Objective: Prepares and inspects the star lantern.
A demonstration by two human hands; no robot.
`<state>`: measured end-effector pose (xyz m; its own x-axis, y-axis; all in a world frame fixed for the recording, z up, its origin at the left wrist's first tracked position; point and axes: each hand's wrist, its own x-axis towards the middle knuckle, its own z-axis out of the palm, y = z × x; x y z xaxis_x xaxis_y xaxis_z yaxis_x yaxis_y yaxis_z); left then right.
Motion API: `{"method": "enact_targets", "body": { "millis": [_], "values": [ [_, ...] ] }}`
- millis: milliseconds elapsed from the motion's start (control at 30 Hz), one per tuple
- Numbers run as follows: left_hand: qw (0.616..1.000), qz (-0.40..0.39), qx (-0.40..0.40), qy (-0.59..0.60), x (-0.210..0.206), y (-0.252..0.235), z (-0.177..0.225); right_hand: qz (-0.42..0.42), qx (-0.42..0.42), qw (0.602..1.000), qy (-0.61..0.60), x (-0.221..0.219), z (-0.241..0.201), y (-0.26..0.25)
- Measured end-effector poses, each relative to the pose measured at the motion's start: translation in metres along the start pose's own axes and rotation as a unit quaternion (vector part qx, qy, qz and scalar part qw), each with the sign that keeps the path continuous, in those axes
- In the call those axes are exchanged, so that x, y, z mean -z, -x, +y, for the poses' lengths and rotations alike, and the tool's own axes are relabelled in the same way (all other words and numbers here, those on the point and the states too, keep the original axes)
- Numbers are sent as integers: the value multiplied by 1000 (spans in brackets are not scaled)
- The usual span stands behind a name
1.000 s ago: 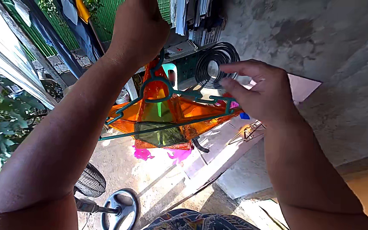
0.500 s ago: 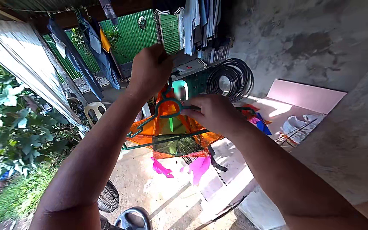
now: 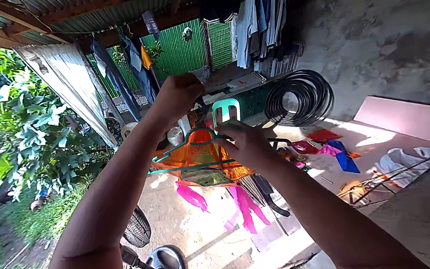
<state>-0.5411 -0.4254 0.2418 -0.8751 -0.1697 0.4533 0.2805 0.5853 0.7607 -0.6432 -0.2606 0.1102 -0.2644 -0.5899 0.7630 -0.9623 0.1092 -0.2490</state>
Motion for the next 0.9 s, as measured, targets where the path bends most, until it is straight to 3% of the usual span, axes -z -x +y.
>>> {"method": "enact_targets", "body": {
  "millis": [200, 300, 433, 633, 900],
  "values": [
    [997, 33, -25, -59, 9, 9, -4, -9, 24, 999, -23, -6, 2, -8],
    [990, 91, -37, -97, 16, 24, -12, -14, 37, 999, -29, -12, 5, -8],
    [951, 194, 5, -241, 20, 85, -26, -17, 47, 998, -46, -16, 11, -7],
    [908, 137, 133, -372, 0, 188, -68, -21, 66, 995, -67, -10, 26, -7],
    [874, 231, 146, -401, -22, 233, -93, -35, 88, 989, -116, -15, 45, -17]
  ]
}}
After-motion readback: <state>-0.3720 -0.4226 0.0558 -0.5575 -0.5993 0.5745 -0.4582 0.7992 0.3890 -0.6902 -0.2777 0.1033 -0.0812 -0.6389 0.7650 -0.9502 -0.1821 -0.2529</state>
